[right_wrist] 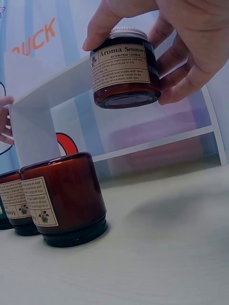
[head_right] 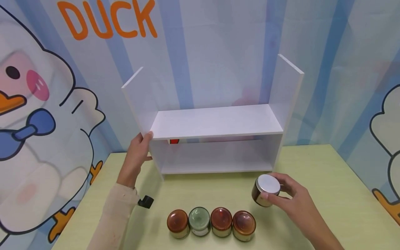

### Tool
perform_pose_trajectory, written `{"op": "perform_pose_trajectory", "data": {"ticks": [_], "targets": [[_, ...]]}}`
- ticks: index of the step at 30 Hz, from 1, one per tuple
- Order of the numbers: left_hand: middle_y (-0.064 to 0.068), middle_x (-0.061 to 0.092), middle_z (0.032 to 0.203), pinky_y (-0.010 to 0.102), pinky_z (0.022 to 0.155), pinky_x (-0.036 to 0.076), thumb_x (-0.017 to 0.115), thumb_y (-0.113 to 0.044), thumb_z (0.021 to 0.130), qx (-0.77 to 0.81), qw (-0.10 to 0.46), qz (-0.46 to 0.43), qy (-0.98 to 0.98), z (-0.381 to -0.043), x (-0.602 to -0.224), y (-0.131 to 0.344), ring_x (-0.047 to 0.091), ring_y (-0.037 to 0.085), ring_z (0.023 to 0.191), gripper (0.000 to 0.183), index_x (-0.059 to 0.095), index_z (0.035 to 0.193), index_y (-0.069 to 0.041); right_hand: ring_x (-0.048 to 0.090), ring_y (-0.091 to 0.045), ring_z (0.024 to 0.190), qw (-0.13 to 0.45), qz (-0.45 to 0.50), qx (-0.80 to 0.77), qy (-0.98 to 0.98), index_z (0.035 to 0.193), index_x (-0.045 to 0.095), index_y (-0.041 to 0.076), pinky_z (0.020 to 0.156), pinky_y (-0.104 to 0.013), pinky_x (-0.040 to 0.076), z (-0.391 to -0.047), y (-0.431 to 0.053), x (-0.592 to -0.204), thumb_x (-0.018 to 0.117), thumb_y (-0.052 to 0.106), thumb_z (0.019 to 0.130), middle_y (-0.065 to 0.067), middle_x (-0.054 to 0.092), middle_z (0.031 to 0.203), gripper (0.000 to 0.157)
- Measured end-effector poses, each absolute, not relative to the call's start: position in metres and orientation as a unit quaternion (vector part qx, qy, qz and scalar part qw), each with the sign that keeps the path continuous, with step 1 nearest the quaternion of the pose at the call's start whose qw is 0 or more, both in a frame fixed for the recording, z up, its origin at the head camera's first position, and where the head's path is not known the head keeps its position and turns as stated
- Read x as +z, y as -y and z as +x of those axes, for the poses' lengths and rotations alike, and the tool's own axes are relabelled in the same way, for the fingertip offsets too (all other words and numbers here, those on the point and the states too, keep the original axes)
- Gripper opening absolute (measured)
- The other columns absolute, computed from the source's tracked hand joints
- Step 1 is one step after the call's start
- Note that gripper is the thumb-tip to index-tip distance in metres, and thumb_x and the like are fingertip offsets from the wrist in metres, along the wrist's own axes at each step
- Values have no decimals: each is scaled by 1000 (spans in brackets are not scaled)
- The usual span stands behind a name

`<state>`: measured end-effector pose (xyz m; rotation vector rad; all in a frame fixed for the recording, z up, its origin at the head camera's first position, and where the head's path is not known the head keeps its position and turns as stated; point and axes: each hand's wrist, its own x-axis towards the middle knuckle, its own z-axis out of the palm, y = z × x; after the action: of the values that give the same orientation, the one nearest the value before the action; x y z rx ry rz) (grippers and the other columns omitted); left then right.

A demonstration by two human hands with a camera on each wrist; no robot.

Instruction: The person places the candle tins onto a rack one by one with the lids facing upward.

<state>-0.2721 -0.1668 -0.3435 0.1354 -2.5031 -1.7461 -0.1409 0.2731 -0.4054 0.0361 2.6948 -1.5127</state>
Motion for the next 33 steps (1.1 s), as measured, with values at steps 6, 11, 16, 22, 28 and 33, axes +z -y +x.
{"op": "perform_pose_trajectory", "data": {"ticks": [6, 11, 16, 22, 28, 33], "targets": [[11, 51, 146, 52, 91, 52, 40, -57, 103, -570, 41, 50, 819, -273, -344, 167, 53, 35, 127, 64, 42, 152, -16, 56, -1, 109, -2, -4, -489, -872, 145, 52, 24, 78, -31, 52, -141, -273, -402, 74, 48, 91, 0, 62, 131, 63], [11, 51, 146, 53, 91, 52, 40, -56, 103, -574, 43, 46, 816, -273, -344, 167, 54, 32, 123, 64, 42, 152, -16, 56, 0, 109, -25, -14, -492, -870, 143, 55, 23, 79, -29, 50, -141, -270, -400, 75, 44, 91, 5, 64, 126, 59], [13, 51, 146, 54, 93, 52, 41, -57, 102, -581, 43, 40, 811, -273, -345, 167, 55, 32, 123, 64, 42, 152, -16, 55, 2, 108, -38, -18, -495, -868, 143, 55, 21, 79, -28, 49, -143, -269, -402, 76, 39, 92, 10, 65, 123, 57], [13, 51, 146, 56, 94, 51, 40, -57, 102, -583, 43, 37, 811, -271, -345, 168, 55, 33, 123, 64, 42, 152, -16, 52, 0, 111, -28, -5, -497, -867, 146, 53, 20, 80, -30, 50, -146, -270, -399, 74, 40, 92, 13, 62, 125, 61], [13, 52, 144, 56, 94, 51, 40, -56, 103, -585, 44, 36, 809, -271, -344, 168, 55, 33, 122, 63, 43, 151, -16, 50, -10, 118, -20, 6, -498, -867, 148, 50, 21, 82, -32, 50, -149, -271, -394, 73, 45, 93, 6, 59, 132, 65], [11, 51, 146, 53, 93, 51, 40, -56, 103, -576, 44, 44, 815, -272, -345, 167, 54, 32, 123, 63, 43, 151, -16, 49, -5, 117, -29, 0, -502, -864, 148, 50, 21, 81, -27, 50, -150, -271, -392, 73, 43, 93, 4, 57, 135, 63]]}}
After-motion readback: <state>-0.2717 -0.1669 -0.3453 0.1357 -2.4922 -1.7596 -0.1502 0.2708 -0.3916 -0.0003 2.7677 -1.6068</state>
